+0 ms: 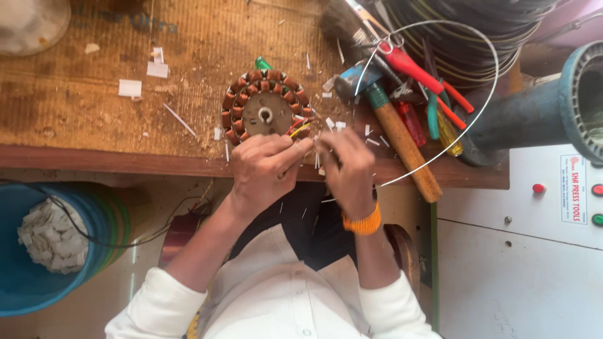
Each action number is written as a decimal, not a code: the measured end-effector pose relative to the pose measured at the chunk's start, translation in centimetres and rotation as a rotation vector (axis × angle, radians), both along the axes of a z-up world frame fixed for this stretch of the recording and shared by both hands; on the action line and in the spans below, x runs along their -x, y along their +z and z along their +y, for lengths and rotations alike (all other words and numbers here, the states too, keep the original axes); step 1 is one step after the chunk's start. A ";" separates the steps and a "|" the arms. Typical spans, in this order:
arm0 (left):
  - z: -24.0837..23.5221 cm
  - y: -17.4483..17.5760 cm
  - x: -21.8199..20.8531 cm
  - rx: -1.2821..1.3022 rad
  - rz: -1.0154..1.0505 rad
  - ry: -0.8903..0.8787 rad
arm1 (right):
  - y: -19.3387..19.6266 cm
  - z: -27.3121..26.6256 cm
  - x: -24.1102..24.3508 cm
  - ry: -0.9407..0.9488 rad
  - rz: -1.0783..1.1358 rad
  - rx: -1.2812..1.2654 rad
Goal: The person works on a circular motor stator, stripping insulation from multiple colored wires and inserting them into slots. They use pliers and a knife to cut and prepare the wires, then connect them to a power source and test the setup.
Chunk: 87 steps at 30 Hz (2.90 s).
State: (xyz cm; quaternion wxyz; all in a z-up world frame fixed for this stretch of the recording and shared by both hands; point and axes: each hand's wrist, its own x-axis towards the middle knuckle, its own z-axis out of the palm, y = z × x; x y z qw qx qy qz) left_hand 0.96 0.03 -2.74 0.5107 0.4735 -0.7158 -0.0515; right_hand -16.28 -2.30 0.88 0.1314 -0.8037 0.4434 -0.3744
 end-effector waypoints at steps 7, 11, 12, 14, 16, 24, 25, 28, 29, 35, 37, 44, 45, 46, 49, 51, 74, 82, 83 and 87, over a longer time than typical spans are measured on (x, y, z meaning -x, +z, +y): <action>0.0 -0.5 0.0 -0.015 -0.059 0.009 | 0.1 0.5 0.6 0.008 -0.095 -0.043; -0.4 0.6 0.0 0.022 0.038 0.016 | -0.9 -1.8 0.4 0.009 -0.086 0.048; -0.7 0.7 0.0 0.040 0.052 -0.005 | -1.2 -2.3 0.5 0.010 -0.099 0.026; -0.3 0.4 -0.3 0.000 0.063 -0.022 | -2.0 -1.8 0.5 0.010 -0.129 -0.064; -0.3 0.1 -0.5 -0.069 0.058 -0.021 | -2.3 -1.1 0.4 -0.006 -0.161 -0.149; -0.5 0.3 0.0 -0.031 0.034 0.005 | 0.2 1.3 0.3 0.093 -0.162 0.027; -0.3 0.3 0.1 -0.025 0.020 -0.011 | 0.3 1.2 0.8 0.091 -0.156 0.049; -0.3 0.1 -0.5 -0.049 -0.002 -0.041 | -0.2 -0.6 1.0 0.051 -0.134 0.052; -0.3 0.1 -0.6 -0.062 0.013 -0.048 | -0.3 -1.0 0.9 0.033 -0.123 0.044; -0.1 -0.4 -0.7 -0.048 0.031 -0.027 | 0.1 1.8 -0.1 0.084 -0.209 -0.093; -0.1 -0.7 -0.8 -0.029 -0.023 -0.035 | -0.1 2.1 0.1 0.079 -0.193 -0.040; -0.3 0.2 -0.8 0.006 -0.046 -0.045 | -1.2 -1.9 0.3 0.052 -0.147 -0.125; -0.2 0.4 -0.6 -0.011 -0.043 -0.028 | -1.4 -1.7 0.3 -0.004 -0.185 -0.119; -0.2 0.5 -0.4 -0.029 -0.040 -0.010 | -1.6 -1.1 0.3 -0.060 -0.222 -0.113; -0.1 0.9 -0.1 -0.124 0.019 -0.001 | -1.9 1.0 1.1 -0.063 -0.384 -0.218; -0.1 1.3 0.2 -0.193 0.059 0.008 | -1.8 1.7 1.5 -0.042 -0.463 -0.283; 0.2 1.1 2.3 -0.227 0.002 0.140 | -1.9 0.7 0.9 -0.105 -0.541 -0.533; 0.1 1.3 1.7 -0.334 0.069 0.094 | -3.2 -1.0 1.7 0.094 -0.614 -0.658; 0.1 1.4 1.7 -0.358 0.091 0.093 | -3.2 -1.2 1.7 0.150 -0.645 -0.658; 0.0 1.8 1.9 -0.370 0.185 0.088 | -2.9 -1.5 1.9 0.197 -0.715 -0.692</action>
